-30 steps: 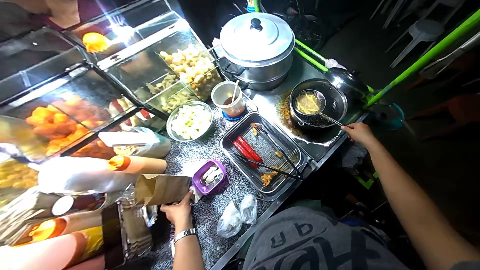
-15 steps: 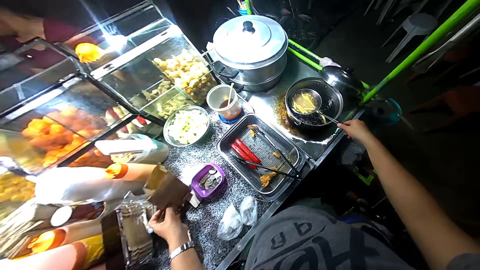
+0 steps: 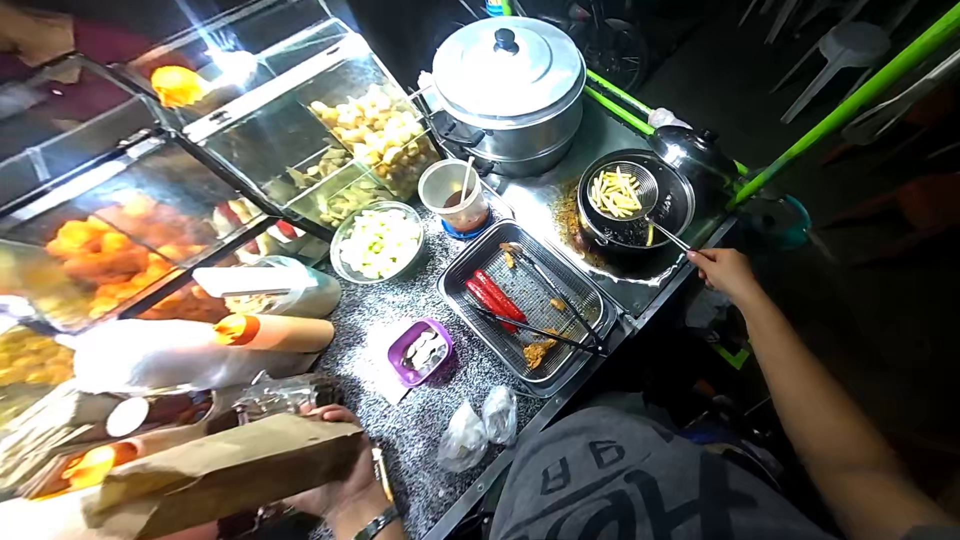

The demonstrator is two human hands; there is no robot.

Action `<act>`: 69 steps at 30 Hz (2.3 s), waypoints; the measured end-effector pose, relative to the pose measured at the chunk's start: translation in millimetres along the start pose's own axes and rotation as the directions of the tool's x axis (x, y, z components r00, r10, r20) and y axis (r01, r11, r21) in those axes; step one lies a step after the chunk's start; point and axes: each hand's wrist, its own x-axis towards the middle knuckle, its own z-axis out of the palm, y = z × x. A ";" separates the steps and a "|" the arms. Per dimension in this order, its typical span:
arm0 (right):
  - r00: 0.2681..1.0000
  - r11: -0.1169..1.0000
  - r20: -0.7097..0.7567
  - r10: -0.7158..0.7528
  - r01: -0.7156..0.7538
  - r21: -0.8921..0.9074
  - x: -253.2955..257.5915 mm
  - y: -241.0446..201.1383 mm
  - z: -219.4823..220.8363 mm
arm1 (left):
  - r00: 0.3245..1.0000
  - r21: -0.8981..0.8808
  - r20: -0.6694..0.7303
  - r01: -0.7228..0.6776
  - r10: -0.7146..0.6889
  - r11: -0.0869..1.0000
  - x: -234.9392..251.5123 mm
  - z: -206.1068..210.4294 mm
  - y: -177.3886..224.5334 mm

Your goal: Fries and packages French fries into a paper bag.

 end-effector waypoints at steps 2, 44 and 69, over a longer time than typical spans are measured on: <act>1.000 1.000 -0.006 0.001 -0.001 -0.016 -6.1 5.8 7.4 | 0.983 -0.079 -0.020 0.179 -0.181 0.981 -9.9 4.8 -19.2; 0.999 0.998 0.005 -0.039 0.039 -0.057 -32.0 11.3 -31.0 | 0.684 0.308 -0.544 0.701 -0.486 0.643 -37.0 60.1 -131.6; 0.905 0.940 0.254 -0.340 0.334 0.068 -112.4 -46.9 34.0 | 0.705 0.270 -0.528 0.668 -0.474 0.693 -41.2 43.8 -118.2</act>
